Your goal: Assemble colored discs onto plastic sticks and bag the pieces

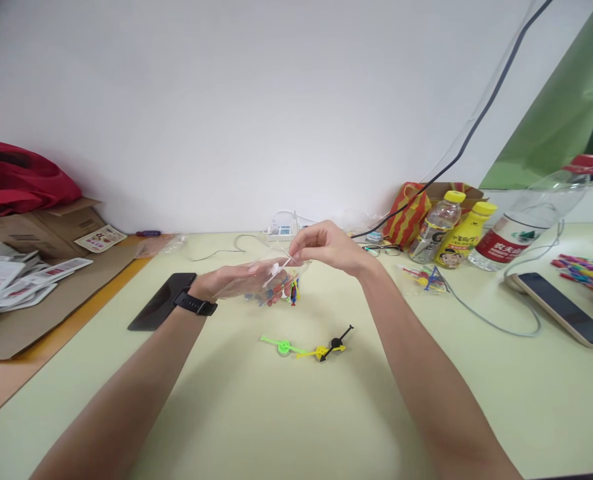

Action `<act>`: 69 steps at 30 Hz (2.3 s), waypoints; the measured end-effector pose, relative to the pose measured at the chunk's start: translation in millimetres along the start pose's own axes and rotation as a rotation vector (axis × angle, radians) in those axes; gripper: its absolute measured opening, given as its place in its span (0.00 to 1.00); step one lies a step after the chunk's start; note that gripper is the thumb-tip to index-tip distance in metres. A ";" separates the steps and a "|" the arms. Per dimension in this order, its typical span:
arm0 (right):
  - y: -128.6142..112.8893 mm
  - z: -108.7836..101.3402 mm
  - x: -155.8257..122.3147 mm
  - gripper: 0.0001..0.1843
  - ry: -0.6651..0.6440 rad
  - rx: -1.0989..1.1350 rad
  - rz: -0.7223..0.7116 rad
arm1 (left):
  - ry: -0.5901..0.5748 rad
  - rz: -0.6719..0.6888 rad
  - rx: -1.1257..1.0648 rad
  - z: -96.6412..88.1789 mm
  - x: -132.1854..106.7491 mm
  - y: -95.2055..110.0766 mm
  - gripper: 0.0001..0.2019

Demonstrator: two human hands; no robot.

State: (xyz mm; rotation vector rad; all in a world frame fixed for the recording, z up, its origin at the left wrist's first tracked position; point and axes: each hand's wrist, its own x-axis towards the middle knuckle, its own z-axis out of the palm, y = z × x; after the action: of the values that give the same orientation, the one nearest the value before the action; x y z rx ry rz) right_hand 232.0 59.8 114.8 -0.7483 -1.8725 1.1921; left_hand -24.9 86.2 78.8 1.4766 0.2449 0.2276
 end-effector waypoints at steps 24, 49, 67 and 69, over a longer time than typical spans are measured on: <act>-26.0 -18.9 -16.8 0.03 0.054 -0.317 -0.095 | 0.116 -0.065 -0.121 3.6 7.5 -1.3 0.40; 29.9 49.7 8.7 0.13 -0.745 -0.586 0.328 | 0.921 0.188 -0.368 -18.9 30.2 -26.5 0.17; -31.9 37.8 -6.3 0.12 -0.141 -0.370 -0.043 | 0.805 0.209 0.141 -5.1 44.6 -60.3 0.14; -40.9 19.1 -12.5 0.11 0.176 -0.369 -0.115 | 0.755 0.161 0.142 5.7 51.7 -68.9 0.14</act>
State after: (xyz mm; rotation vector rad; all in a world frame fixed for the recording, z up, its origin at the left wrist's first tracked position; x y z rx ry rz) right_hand 219.5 25.2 143.7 -0.8979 -1.9787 0.6909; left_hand 26.2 90.6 9.3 1.4974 0.7605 0.9159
